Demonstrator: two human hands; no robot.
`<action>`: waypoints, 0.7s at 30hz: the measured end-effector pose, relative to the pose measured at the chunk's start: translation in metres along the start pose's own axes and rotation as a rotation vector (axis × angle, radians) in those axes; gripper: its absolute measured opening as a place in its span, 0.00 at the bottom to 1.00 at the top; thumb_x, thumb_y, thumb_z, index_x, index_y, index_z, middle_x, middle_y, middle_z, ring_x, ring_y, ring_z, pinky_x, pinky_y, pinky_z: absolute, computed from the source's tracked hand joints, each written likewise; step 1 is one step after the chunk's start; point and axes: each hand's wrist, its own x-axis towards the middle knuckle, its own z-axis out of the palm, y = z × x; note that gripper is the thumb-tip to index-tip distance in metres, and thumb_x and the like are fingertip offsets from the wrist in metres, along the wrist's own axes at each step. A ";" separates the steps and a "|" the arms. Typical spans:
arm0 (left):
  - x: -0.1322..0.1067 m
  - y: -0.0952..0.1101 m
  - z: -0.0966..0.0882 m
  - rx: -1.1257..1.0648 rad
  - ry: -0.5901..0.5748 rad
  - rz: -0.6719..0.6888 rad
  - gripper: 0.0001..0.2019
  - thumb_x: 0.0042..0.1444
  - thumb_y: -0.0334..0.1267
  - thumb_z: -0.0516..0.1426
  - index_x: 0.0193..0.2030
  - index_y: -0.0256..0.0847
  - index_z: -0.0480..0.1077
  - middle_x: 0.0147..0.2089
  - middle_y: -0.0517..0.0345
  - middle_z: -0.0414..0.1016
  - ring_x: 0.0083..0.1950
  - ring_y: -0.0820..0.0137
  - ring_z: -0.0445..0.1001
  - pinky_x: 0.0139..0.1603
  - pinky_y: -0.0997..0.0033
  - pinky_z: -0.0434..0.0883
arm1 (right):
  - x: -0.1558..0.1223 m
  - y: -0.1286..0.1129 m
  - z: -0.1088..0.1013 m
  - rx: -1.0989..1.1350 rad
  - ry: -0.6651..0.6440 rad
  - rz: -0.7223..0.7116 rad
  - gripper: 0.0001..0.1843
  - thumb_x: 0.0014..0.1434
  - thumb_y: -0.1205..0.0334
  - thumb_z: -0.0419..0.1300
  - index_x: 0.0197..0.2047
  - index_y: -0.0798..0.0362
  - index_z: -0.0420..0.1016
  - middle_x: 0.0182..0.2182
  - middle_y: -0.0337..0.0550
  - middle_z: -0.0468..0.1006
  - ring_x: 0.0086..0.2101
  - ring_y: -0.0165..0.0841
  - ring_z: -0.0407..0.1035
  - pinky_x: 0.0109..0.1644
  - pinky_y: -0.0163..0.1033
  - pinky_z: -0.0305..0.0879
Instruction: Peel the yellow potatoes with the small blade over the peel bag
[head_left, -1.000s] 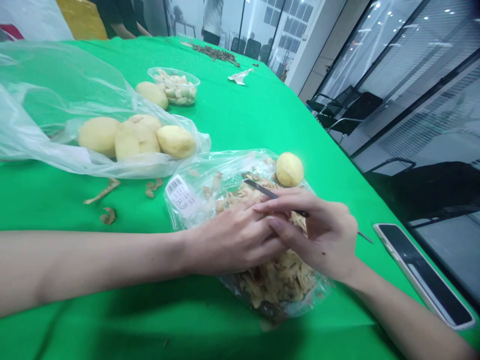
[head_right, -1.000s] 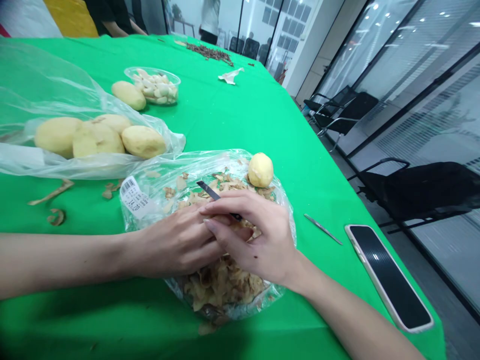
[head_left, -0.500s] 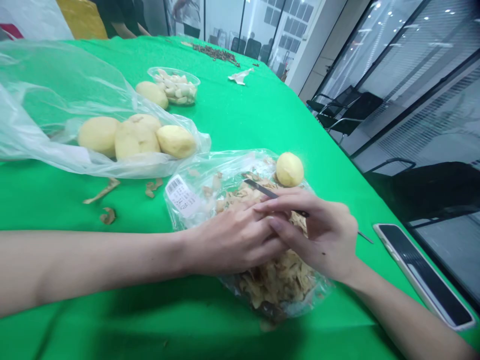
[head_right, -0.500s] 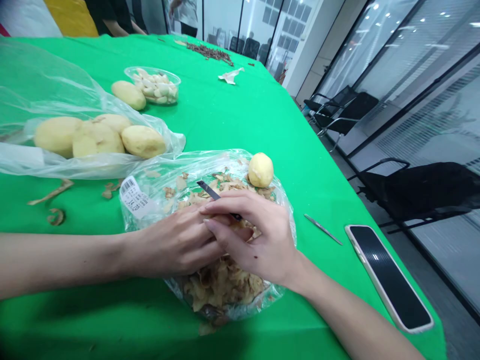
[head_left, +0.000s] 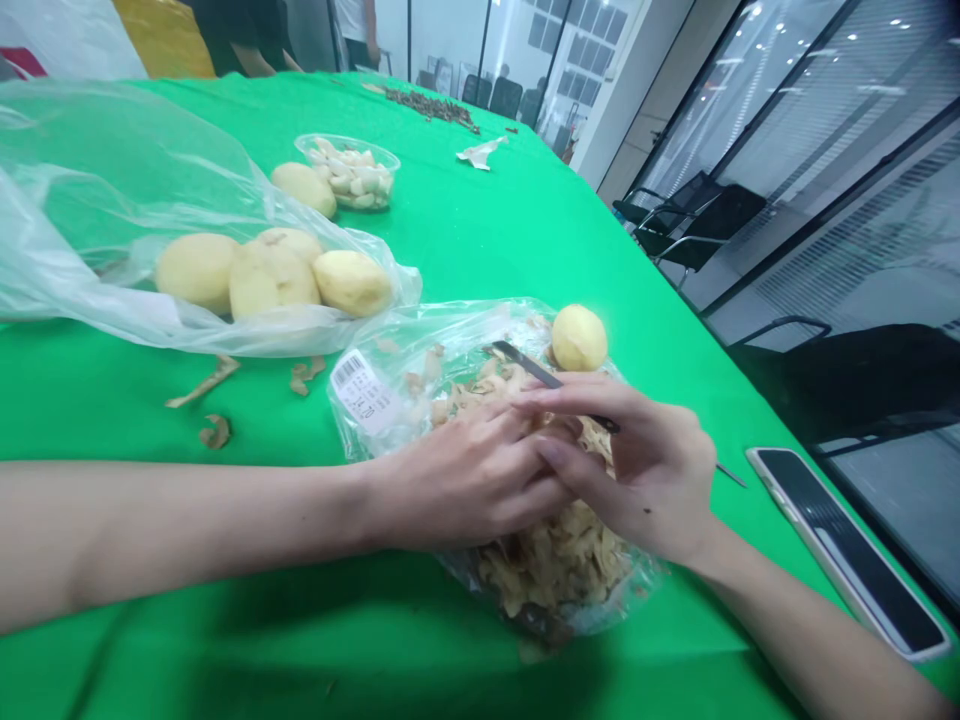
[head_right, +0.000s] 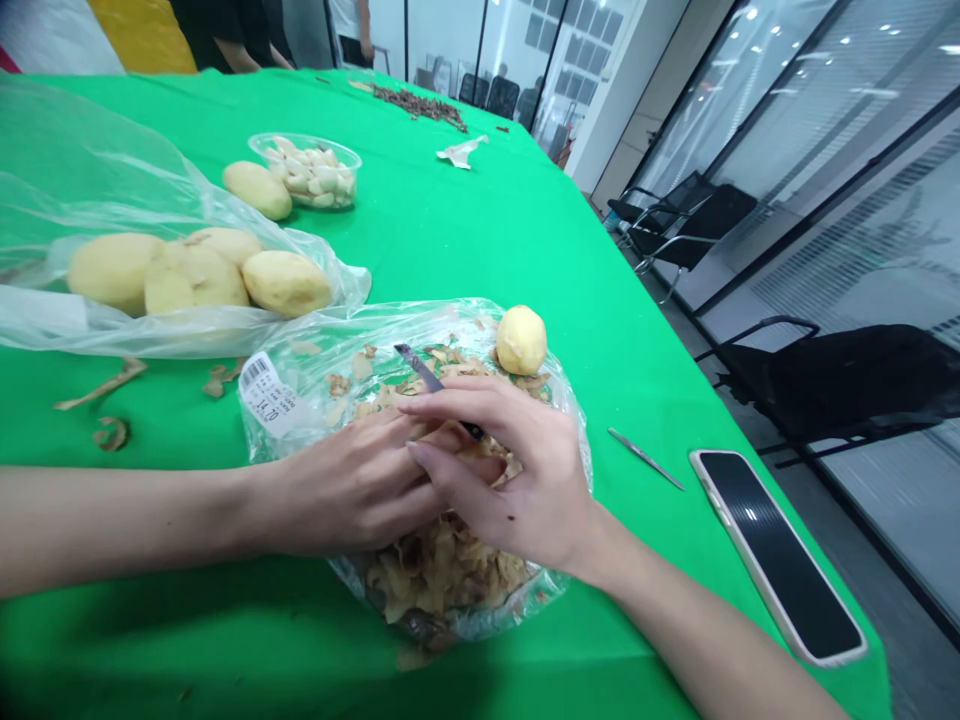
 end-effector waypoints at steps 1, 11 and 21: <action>0.000 0.000 0.000 -0.003 -0.001 0.002 0.15 0.66 0.27 0.43 0.36 0.37 0.68 0.34 0.48 0.76 0.35 0.62 0.75 0.39 0.60 0.74 | 0.000 0.000 0.000 0.010 -0.004 0.003 0.20 0.55 0.73 0.64 0.50 0.45 0.76 0.43 0.43 0.83 0.47 0.40 0.77 0.52 0.49 0.76; 0.001 -0.002 -0.004 -0.005 -0.067 0.023 0.14 0.66 0.27 0.44 0.51 0.32 0.68 0.43 0.43 0.77 0.42 0.60 0.76 0.45 0.56 0.75 | 0.002 0.003 -0.001 -0.067 0.115 0.003 0.07 0.59 0.69 0.61 0.39 0.49 0.77 0.32 0.41 0.83 0.35 0.36 0.78 0.40 0.44 0.77; 0.001 -0.001 -0.005 -0.010 -0.151 0.031 0.17 0.66 0.27 0.45 0.59 0.30 0.64 0.48 0.38 0.76 0.46 0.56 0.76 0.46 0.52 0.75 | 0.002 0.002 -0.004 0.005 0.207 0.008 0.08 0.64 0.61 0.58 0.42 0.47 0.79 0.35 0.41 0.85 0.32 0.36 0.80 0.36 0.42 0.78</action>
